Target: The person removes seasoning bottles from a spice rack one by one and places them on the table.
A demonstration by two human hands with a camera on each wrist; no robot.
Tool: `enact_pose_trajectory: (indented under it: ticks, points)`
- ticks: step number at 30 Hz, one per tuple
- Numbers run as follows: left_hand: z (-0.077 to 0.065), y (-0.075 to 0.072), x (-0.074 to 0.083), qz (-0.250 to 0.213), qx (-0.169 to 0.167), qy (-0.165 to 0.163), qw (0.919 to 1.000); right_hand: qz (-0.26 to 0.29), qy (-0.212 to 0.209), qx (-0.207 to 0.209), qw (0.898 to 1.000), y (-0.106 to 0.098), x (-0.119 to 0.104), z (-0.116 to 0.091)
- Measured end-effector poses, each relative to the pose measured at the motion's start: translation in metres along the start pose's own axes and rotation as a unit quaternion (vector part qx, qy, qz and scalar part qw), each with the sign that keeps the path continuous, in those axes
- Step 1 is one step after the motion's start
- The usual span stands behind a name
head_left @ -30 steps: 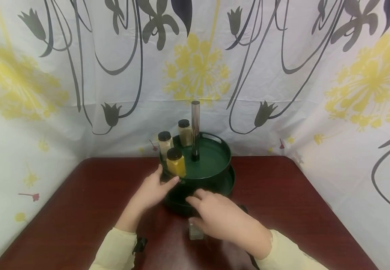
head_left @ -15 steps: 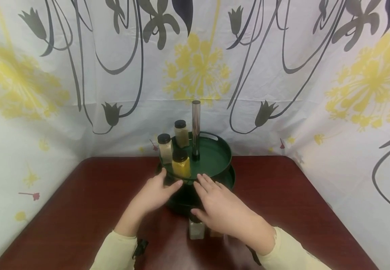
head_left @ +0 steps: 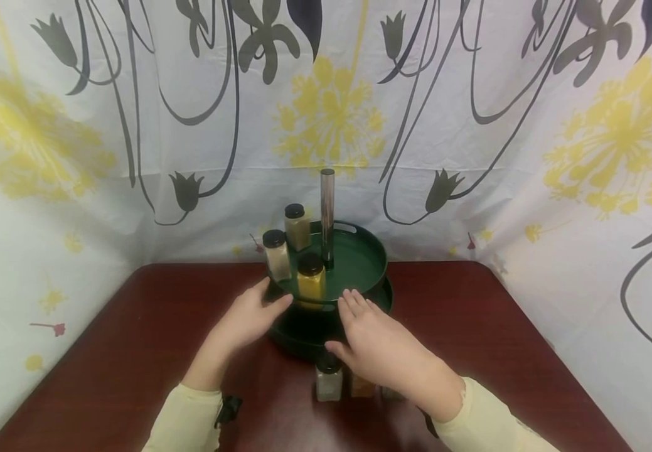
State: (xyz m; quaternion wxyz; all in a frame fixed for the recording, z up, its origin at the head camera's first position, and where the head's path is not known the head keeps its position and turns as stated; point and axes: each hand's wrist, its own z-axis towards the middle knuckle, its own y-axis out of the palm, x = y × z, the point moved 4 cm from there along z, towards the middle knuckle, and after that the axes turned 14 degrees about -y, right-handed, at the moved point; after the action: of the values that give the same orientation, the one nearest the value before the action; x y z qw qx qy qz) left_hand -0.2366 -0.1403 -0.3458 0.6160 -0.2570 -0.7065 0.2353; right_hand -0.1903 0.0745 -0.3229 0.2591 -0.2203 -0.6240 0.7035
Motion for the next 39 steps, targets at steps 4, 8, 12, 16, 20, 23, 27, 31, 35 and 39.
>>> enact_pose_trajectory:
  ticks: [4,8,12,16,20,23,27,31,35,39]
  points:
    - [0.007,-0.001,-0.005,-0.009,0.007,0.009,0.9999,-0.006,0.016,-0.007,1.000,0.000,0.008,-0.002]
    - [0.012,0.000,-0.009,-0.014,0.009,0.010,0.9998,-0.017,0.037,-0.017,0.999,0.000,0.019,-0.005]
    - [0.015,0.002,-0.010,-0.029,0.006,0.011,0.9995,-0.017,0.057,-0.026,0.998,0.000,0.030,-0.007]
    - [0.017,0.005,-0.011,-0.039,0.004,0.010,0.9992,-0.009,0.068,-0.025,0.997,-0.001,0.040,-0.009]
    - [0.016,0.008,-0.011,-0.046,0.004,0.002,0.9989,-0.004,0.073,-0.024,0.997,-0.001,0.050,-0.009]
    - [0.016,0.009,-0.011,-0.052,0.005,0.001,0.9986,-0.001,0.081,-0.030,0.996,0.000,0.057,-0.009]
    - [0.016,0.012,-0.011,-0.058,0.002,0.005,0.9983,0.000,0.091,-0.044,0.995,-0.001,0.063,-0.008]
    - [0.017,0.015,-0.012,-0.055,0.004,0.008,0.9985,0.012,0.088,-0.049,0.995,-0.008,0.064,-0.003]
    - [0.016,0.015,-0.012,-0.050,0.007,0.014,0.9986,0.039,0.088,-0.008,0.995,-0.026,0.061,0.007]
    - [0.015,0.015,-0.011,-0.049,0.007,0.014,0.9987,0.045,0.081,0.060,0.994,-0.046,0.056,0.023]
